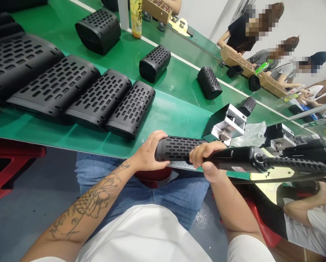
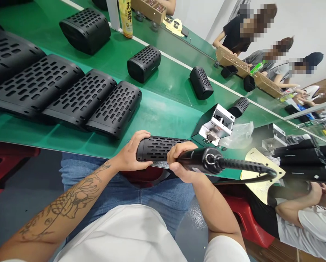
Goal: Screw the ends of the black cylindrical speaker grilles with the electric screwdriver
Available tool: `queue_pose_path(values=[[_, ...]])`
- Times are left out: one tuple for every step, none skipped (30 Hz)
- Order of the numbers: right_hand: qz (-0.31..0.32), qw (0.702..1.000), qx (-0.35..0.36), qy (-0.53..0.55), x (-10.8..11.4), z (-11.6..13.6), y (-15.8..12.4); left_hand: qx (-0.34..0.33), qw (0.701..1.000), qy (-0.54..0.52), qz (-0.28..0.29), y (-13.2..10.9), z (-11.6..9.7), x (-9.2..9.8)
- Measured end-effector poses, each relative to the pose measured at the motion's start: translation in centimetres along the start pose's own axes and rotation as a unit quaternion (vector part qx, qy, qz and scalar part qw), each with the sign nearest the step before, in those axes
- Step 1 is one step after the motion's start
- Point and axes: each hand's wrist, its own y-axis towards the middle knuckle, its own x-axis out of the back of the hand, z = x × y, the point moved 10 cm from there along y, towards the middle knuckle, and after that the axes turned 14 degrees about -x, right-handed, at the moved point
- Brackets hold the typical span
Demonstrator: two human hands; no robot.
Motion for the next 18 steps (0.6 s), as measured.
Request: queue_pose_path(values=[[-0.004, 1.000, -0.006, -0.006, 0.0, -0.2, -0.1, 0.000, 1.000, 0.000, -0.002, -0.1, 0.1, 0.0], [-0.008, 1.000, -0.011, -0.011, -0.1, -0.4, -0.3, 0.001, 1.000, 0.001, -0.003, -0.2, 0.1, 0.1], [-0.013, 1.000, -0.017, -0.015, -0.1, -0.4, -0.4, 0.001, 1.000, 0.002, -0.004, -0.4, 0.2, 0.1], [-0.021, 0.999, -0.021, -0.018, 0.2, -0.4, -0.4, 0.002, 1.000, 0.002, -0.003, -0.5, 0.3, 0.1], [-0.038, 0.999, -0.020, -0.019, 0.8, -0.1, -0.4, 0.002, 1.000, 0.001, -0.001, -0.7, 0.4, 0.0], [-0.068, 0.997, -0.014, -0.022, 2.0, 0.3, -0.4, 0.004, 1.000, -0.001, 0.002, -0.8, 0.5, 0.0], [-0.114, 0.993, -0.002, -0.030, 3.9, 0.9, -0.3, 0.007, 1.000, -0.004, 0.004, -0.9, 0.6, 0.0], [-0.176, 0.983, 0.014, -0.047, 6.3, 1.6, -0.3, 0.012, 1.000, -0.007, 0.007, -1.0, 0.7, -0.1], [-0.245, 0.966, 0.030, -0.071, 9.2, 2.3, -0.4, 0.020, 1.000, -0.008, 0.010, -1.1, 0.9, -0.1], [-0.322, 0.940, 0.049, -0.101, 12.3, 3.0, -0.6, 0.029, 0.999, -0.009, 0.013, -1.2, 1.0, -0.2], [-0.387, 0.910, 0.063, -0.136, 15.3, 3.5, -0.9, 0.039, 0.999, -0.008, 0.017, -1.3, 1.2, -0.2], [-0.431, 0.884, 0.060, -0.169, 17.9, 3.5, -0.9, 0.049, 0.999, -0.008, 0.023, -1.4, 1.4, -0.3], [-0.470, 0.860, 0.066, -0.189, 20.2, 3.5, -1.0, 0.058, 0.998, -0.007, 0.030, -1.6, 1.6, -0.4], [-0.482, 0.852, 0.057, -0.197, 22.1, 3.0, -0.7, 0.066, 0.997, -0.007, 0.035, -1.7, 1.7, -0.6], [-0.488, 0.848, 0.048, -0.200, 23.6, 2.4, -0.5, 0.072, 0.997, -0.008, 0.038, -1.9, 1.9, -0.7], [-0.486, 0.850, 0.040, -0.198, 24.6, 1.7, -0.3, 0.077, 0.996, -0.010, 0.040, -2.0, 2.0, -0.7], [-0.482, 0.854, 0.034, -0.192, 25.2, 1.1, -0.3, 0.079, 0.996, -0.012, 0.039, -2.1, 2.1, -0.8], [-0.478, 0.858, 0.033, -0.185, 25.4, 0.6, -0.4, 0.081, 0.996, -0.014, 0.038, -2.2, 2.2, -0.8]])
